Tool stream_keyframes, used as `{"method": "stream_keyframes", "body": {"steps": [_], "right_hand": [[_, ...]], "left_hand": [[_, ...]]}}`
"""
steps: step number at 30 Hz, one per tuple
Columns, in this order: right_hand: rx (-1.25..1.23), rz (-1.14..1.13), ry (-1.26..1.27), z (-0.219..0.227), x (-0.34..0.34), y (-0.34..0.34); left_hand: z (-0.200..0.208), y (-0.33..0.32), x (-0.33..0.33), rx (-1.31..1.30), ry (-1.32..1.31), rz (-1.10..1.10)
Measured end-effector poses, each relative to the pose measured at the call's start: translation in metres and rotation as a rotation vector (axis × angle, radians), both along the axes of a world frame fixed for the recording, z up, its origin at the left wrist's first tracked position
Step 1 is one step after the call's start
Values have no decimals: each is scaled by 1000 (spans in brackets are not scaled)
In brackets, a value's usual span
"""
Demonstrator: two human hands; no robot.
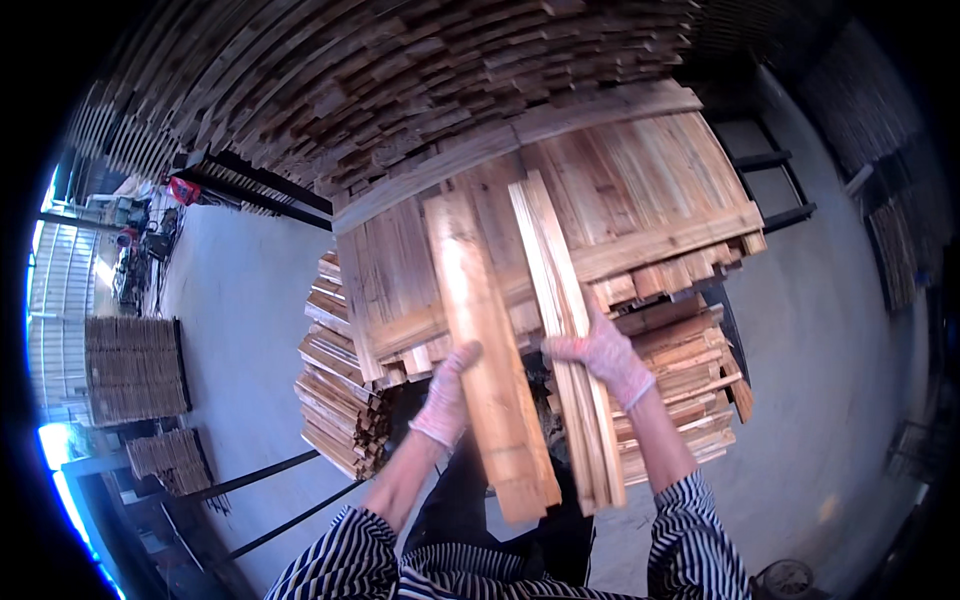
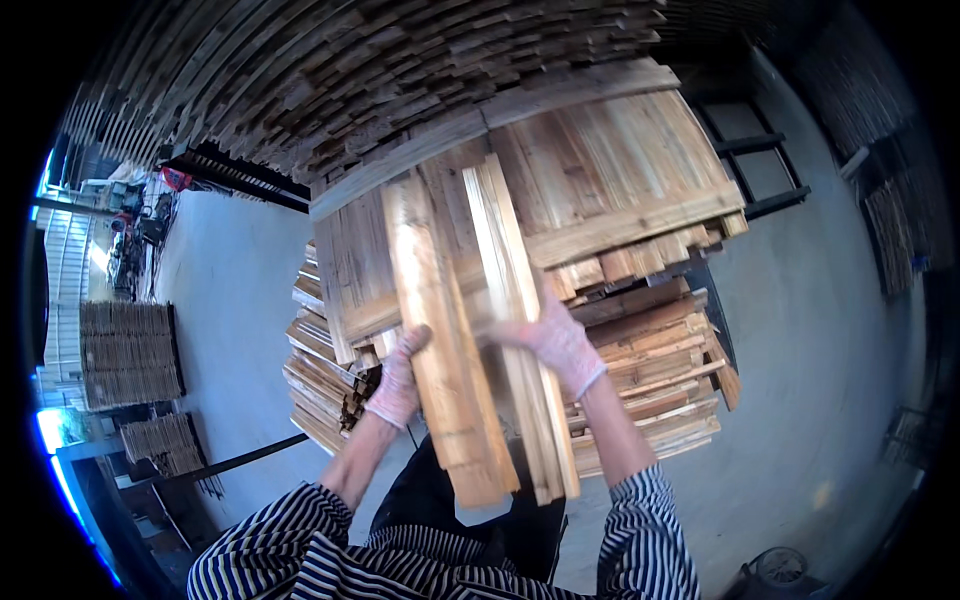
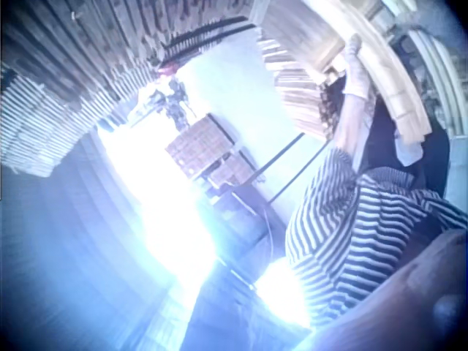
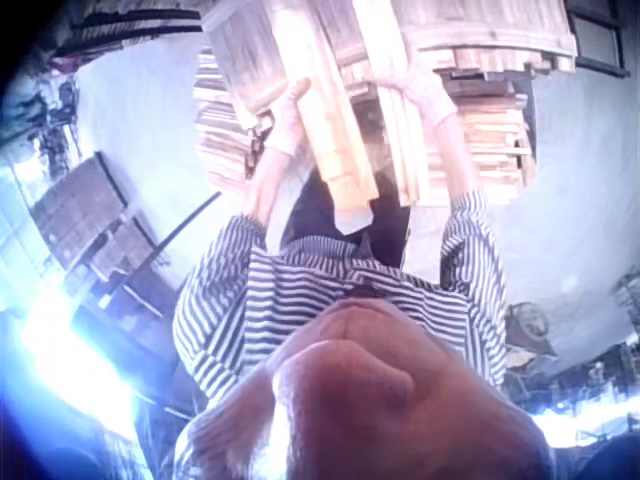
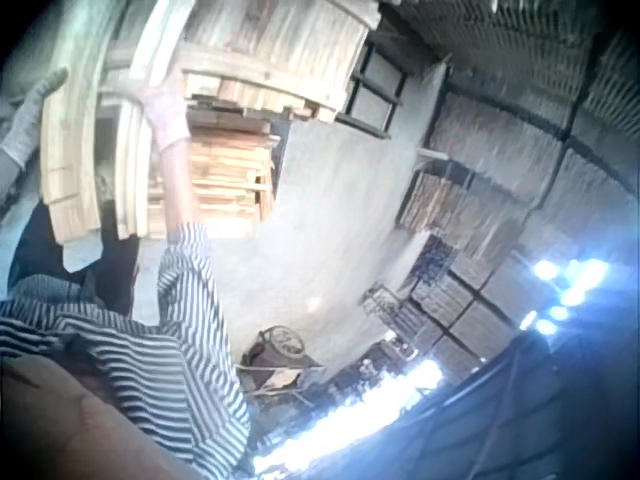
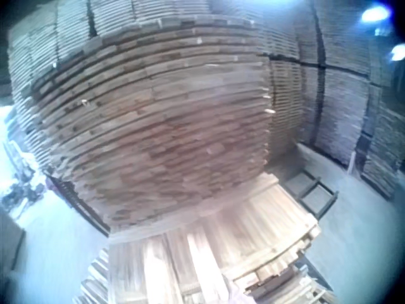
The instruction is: The person picks up wooden planks from a large pile and stacks them onto a metal table. They handle the planks one by one or in small groups, arranging them into a neat pile on the table surface.
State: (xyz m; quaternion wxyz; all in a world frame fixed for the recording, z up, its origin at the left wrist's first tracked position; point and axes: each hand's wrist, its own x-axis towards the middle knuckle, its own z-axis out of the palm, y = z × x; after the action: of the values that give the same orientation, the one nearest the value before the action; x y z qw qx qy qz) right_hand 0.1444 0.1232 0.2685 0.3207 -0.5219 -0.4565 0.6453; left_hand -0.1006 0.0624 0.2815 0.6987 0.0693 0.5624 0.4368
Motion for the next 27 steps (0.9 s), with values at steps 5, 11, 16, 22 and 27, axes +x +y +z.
{"method": "stream_keyframes", "body": {"steps": [5,11,16,22,27], "right_hand": [[-100,198,-819,3,-49,173],[36,119,-1282,-42,-107,215],[532,92,-1374,-52,-166,187],[183,409,-944,-27,-331,147],[-92,414,-910,-28,-363,153]], "left_hand": [[-57,110,-150,103,105,37],[-123,166,-210,246,1278,1],[-119,167,-235,109,953,54],[-123,174,-245,-47,-34,447],[-136,138,-266,-177,-184,608]]}}
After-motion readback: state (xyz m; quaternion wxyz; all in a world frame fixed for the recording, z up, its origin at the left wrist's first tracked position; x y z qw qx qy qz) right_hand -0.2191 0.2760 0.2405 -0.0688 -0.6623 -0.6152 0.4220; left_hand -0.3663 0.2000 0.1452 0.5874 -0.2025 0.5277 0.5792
